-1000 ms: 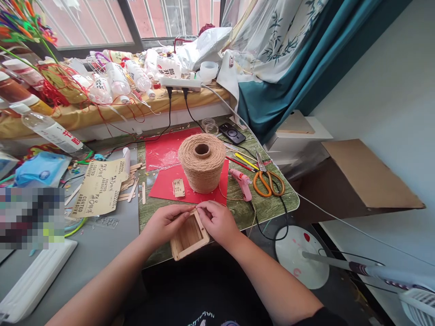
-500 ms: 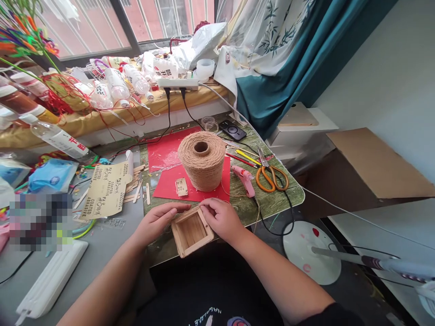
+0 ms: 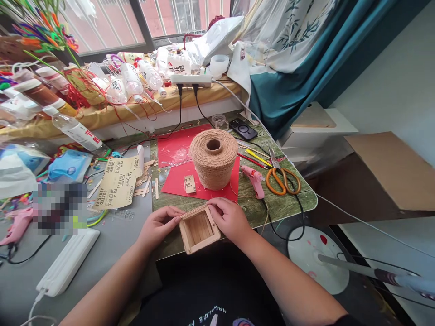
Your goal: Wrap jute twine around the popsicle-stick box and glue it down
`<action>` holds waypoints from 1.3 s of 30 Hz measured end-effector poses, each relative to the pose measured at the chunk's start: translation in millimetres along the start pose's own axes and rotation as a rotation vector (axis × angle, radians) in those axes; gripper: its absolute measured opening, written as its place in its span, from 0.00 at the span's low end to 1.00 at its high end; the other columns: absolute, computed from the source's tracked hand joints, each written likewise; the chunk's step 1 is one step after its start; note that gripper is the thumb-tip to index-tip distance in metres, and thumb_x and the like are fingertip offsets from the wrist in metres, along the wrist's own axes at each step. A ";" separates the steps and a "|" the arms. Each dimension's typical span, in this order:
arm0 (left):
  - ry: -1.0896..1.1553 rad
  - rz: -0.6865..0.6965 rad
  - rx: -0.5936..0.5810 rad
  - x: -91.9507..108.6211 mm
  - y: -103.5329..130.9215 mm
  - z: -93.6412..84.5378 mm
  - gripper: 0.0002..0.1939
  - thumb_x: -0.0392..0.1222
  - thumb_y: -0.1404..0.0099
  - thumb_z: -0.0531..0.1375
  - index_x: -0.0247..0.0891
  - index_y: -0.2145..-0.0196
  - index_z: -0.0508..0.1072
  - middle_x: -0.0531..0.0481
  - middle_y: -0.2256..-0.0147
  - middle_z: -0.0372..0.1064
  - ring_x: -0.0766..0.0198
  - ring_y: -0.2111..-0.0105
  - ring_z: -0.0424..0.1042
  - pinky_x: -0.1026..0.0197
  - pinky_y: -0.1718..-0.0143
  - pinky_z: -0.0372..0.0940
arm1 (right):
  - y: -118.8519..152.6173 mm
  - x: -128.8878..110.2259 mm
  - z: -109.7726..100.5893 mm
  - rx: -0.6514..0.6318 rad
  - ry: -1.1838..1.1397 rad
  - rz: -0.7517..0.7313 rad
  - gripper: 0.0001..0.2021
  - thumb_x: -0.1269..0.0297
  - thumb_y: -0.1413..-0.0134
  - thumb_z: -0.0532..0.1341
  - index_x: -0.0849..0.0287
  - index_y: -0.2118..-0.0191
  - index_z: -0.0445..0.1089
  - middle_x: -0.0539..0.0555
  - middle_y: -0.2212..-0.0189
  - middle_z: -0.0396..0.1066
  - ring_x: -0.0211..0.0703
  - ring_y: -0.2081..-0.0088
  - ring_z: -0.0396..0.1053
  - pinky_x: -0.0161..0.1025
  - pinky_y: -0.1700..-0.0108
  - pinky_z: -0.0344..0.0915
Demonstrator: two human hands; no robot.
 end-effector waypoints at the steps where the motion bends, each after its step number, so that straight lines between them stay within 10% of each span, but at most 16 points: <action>1: -0.007 0.002 0.007 0.6 -0.3 0.0 0.09 0.46 0.31 0.66 0.38 0.67 0.77 0.42 0.60 0.81 0.56 0.58 0.80 0.53 0.53 0.74 | -0.1 -0.1 0.2 0.001 -0.002 0.004 0.08 0.64 0.32 0.60 0.51 0.54 0.78 0.52 0.59 0.81 0.46 0.59 0.78 0.41 0.55 0.72; 15: 0.067 -0.101 0.048 -3.0 1.3 7.2 0.09 0.44 0.32 0.64 0.39 0.68 0.71 0.46 0.61 0.75 0.59 0.60 0.75 0.58 0.56 0.69 | -2.1 2.5 1.5 -0.024 -0.061 0.074 0.09 0.60 0.32 0.61 0.54 0.56 0.78 0.54 0.62 0.80 0.46 0.63 0.76 0.40 0.58 0.72; 27: -0.283 0.053 -0.047 39.9 -11.7 22.7 0.05 0.40 0.30 0.60 0.41 0.58 0.75 0.46 0.59 0.77 0.57 0.58 0.75 0.54 0.52 0.70 | -2.0 7.3 6.7 0.008 -0.136 0.159 0.08 0.58 0.35 0.65 0.56 0.60 0.78 0.52 0.69 0.75 0.41 0.71 0.69 0.37 0.66 0.68; 39: -0.325 -0.018 -0.008 27.0 -10.1 27.3 0.05 0.42 0.31 0.62 0.42 0.58 0.74 0.48 0.59 0.77 0.58 0.60 0.76 0.56 0.56 0.70 | 1.4 2.1 -5.1 0.159 0.019 0.145 0.09 0.57 0.40 0.68 0.56 0.65 0.74 0.42 0.80 0.53 0.37 0.78 0.53 0.36 0.72 0.55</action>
Point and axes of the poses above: each hand's wrist, its own y-axis away from the middle knuckle, its own z-axis out of the palm, x = y × z, the point moved 8 cm from there along -y, towards the middle knuckle
